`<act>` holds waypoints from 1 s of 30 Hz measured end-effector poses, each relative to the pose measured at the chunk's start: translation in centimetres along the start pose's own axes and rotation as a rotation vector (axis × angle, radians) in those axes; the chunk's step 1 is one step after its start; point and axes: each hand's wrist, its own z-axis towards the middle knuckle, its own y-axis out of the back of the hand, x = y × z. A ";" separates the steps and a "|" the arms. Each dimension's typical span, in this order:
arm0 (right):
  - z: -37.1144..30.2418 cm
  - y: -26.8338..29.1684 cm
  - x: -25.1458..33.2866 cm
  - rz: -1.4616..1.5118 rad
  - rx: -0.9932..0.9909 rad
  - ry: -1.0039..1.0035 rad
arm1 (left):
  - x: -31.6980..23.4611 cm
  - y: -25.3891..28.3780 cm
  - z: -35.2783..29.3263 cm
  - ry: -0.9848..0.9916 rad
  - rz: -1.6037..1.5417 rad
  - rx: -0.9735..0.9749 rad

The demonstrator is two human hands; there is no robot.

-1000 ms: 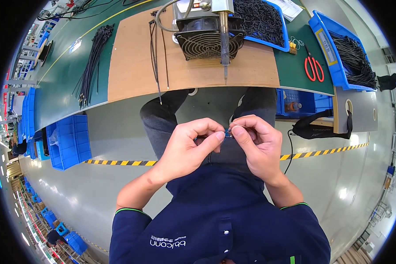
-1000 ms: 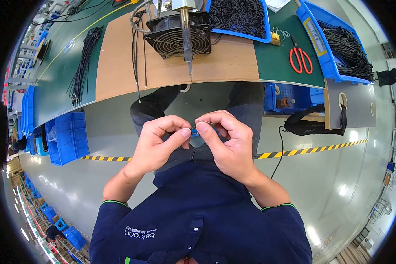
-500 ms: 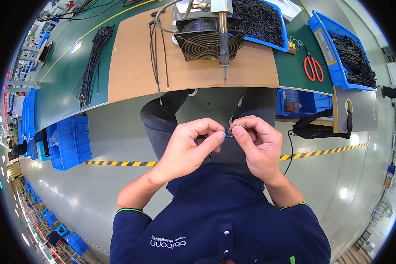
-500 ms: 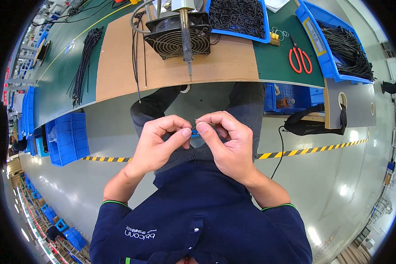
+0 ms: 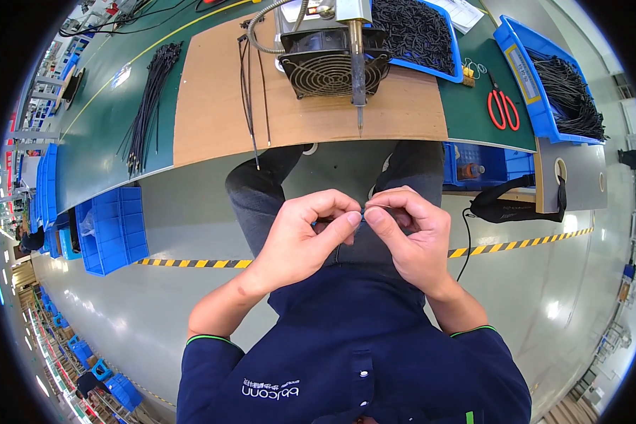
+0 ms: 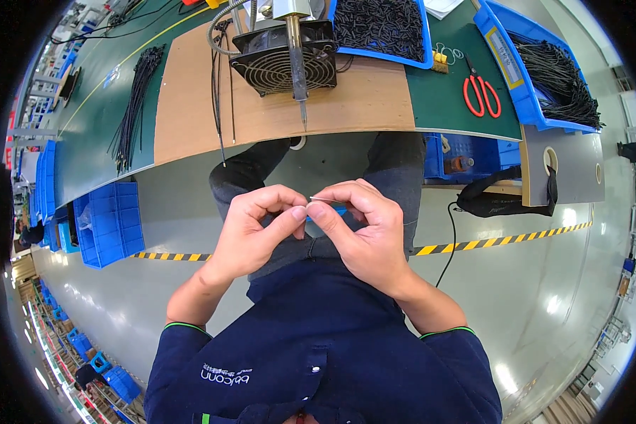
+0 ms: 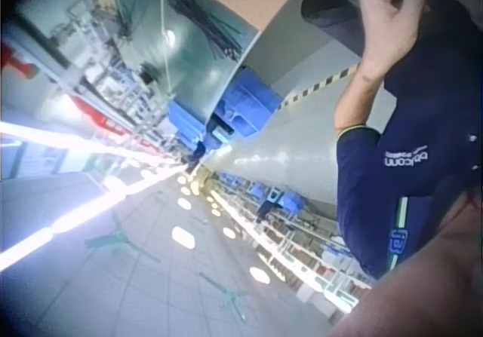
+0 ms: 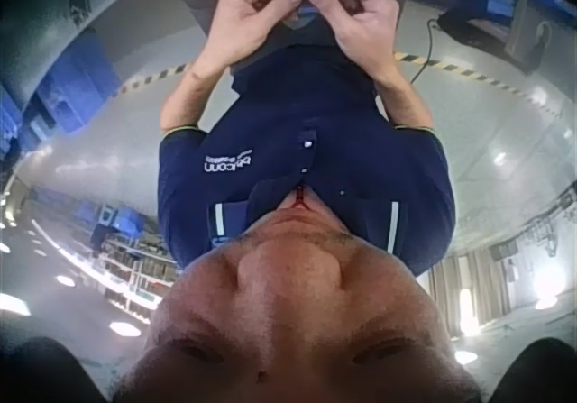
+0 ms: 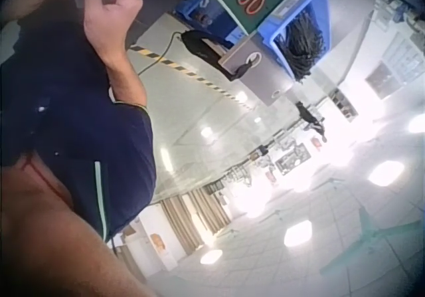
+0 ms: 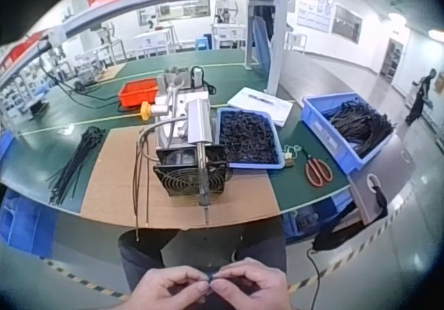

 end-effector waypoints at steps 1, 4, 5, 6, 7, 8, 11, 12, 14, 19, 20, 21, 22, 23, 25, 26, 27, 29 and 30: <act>0.1 0.2 0.2 0.000 0.000 0.001 | 0.1 0.1 0.0 -0.001 0.000 0.000; 0.3 0.9 1.1 0.016 0.038 0.004 | 0.6 0.2 -0.1 -0.011 -0.030 -0.028; 0.4 1.0 1.5 -0.007 0.042 0.055 | 0.7 0.2 0.0 -0.042 -0.059 -0.028; 0.5 1.0 1.7 -0.029 0.046 0.106 | 0.7 0.2 0.0 -0.073 -0.087 -0.029; 0.5 1.1 1.4 -0.030 0.045 0.107 | 0.6 0.2 0.0 -0.074 -0.087 -0.028; 0.4 1.2 1.0 -0.099 0.035 0.132 | 0.4 0.2 -0.1 -0.062 -0.075 -0.029; 0.4 1.1 0.7 -0.159 0.005 0.133 | 0.3 0.2 0.0 -0.086 -0.018 -0.036; 0.4 1.1 0.7 -0.150 -0.015 0.108 | 0.4 0.3 0.0 -0.123 0.027 -0.042; 0.4 1.2 0.5 -0.145 -0.022 0.112 | 0.4 0.4 -0.1 -0.116 0.102 -0.062; 0.4 1.2 0.7 -0.148 -0.007 0.103 | -0.1 0.3 0.0 -0.207 0.293 -0.098; 0.5 1.2 0.6 -0.142 -0.003 0.107 | -0.6 -0.2 0.3 -0.286 0.370 -0.161; 0.5 1.2 0.6 -0.136 0.000 0.111 | -0.9 -0.5 0.5 -0.365 0.448 -0.225; 0.5 1.1 0.6 -0.136 0.000 0.111 | -0.6 -0.4 0.6 -0.365 0.448 -0.225; 0.4 1.0 0.7 -0.136 -0.005 0.104 | 0.1 -0.3 0.9 -0.474 0.556 -0.240; 0.4 1.1 0.7 -0.137 -0.012 0.096 | 0.3 -0.3 1.0 -0.583 0.662 -0.253; 0.4 1.1 0.6 -0.139 -0.017 0.098 | 0.1 -0.4 1.0 -0.552 0.689 -0.245; 0.4 1.2 0.5 -0.140 -0.021 0.099 | 0.0 -0.5 1.0 -0.522 0.716 -0.237; 0.4 1.1 0.7 -0.137 -0.021 0.092 | 0.5 -0.5 1.2 -0.525 0.712 -0.231; 0.4 1.0 0.8 -0.135 -0.020 0.084 | 0.7 -0.5 1.3 -0.529 0.708 -0.226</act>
